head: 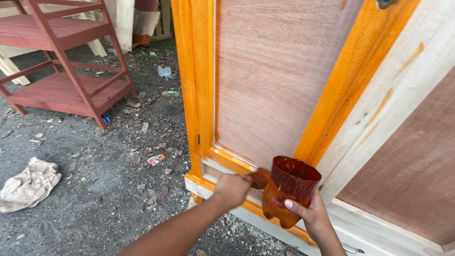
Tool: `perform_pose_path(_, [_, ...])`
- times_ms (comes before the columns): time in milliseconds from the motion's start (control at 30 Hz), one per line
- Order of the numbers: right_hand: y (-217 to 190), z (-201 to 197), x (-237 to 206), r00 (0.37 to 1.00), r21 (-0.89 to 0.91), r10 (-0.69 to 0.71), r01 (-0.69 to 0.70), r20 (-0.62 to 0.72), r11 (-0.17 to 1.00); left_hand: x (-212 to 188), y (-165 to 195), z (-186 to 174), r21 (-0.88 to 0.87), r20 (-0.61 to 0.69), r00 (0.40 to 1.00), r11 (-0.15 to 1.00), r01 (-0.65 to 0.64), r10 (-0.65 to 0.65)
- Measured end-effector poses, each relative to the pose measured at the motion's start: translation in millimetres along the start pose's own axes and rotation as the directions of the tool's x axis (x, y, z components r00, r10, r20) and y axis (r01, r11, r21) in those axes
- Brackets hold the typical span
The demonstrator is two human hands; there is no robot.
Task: The person applies orange wood stain to a wooden cabinet using a cloth pad, wiping the door frames, panels, and top rail. They hold a cut plastic bottle of stain in one hand, dipping the pad to reload, and open the cabinet doors to reach different surfaces.
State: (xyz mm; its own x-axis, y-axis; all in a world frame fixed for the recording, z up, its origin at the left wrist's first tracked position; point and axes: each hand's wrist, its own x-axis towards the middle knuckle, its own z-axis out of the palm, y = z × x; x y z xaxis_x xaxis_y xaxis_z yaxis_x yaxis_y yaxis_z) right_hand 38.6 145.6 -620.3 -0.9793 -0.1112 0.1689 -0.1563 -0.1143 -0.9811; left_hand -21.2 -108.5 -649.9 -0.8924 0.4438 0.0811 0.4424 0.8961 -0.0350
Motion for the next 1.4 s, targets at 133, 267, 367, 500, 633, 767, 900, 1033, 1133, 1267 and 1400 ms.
perform_pose_path(133, [-6,12,9,1.000,-0.030,-0.026,0.026,0.016,0.999,6,-105,-34,0.150,0.047,0.953,0.945,0.291,-0.301])
perform_pose_path(267, [-5,15,11,0.999,-0.088,0.031,-0.034,-0.036,0.996,23,-125,-55,0.215,0.054,0.931,0.915,0.341,-0.360])
perform_pose_path(367, [3,14,10,0.994,-0.104,0.084,-0.091,-0.071,0.990,34,-96,-55,0.318,0.103,0.940,0.906,0.279,-0.325])
perform_pose_path(500, [17,10,10,0.996,-0.161,0.027,-0.040,-0.082,0.986,41,-61,-47,0.408,0.173,0.939,0.889,0.206,-0.297])
perform_pose_path(633, [26,1,7,0.995,-0.144,-0.013,-0.001,-0.096,0.990,46,-6,-34,0.279,0.193,0.972,0.957,0.080,-0.138])
perform_pose_path(767, [28,-11,2,0.989,-0.125,0.020,-0.039,-0.149,0.991,41,36,-30,0.176,0.158,0.984,0.978,-0.108,0.080])
perform_pose_path(900, [27,-24,0,0.987,-0.161,0.002,-0.029,-0.163,0.987,45,-14,-46,0.093,0.094,0.992,0.991,-0.095,0.086])
perform_pose_path(1033, [28,-32,-6,0.987,-0.155,-0.010,-0.015,-0.161,0.988,48,-83,-63,0.086,0.117,0.992,0.996,0.037,-0.047])
perform_pose_path(1133, [30,-32,-17,0.985,-0.143,-0.002,-0.023,-0.170,0.990,35,-115,-71,0.097,0.093,0.989,0.989,0.109,-0.118])
perform_pose_path(1267, [27,-35,-23,0.971,-0.163,0.120,-0.155,-0.207,0.974,12,-156,-71,0.188,0.104,0.956,0.949,0.253,-0.275])
perform_pose_path(1400, [26,-37,-30,0.974,-0.162,0.108,-0.141,-0.200,0.977,-6,-132,-30,0.072,0.073,0.925,0.927,0.368,-0.373])
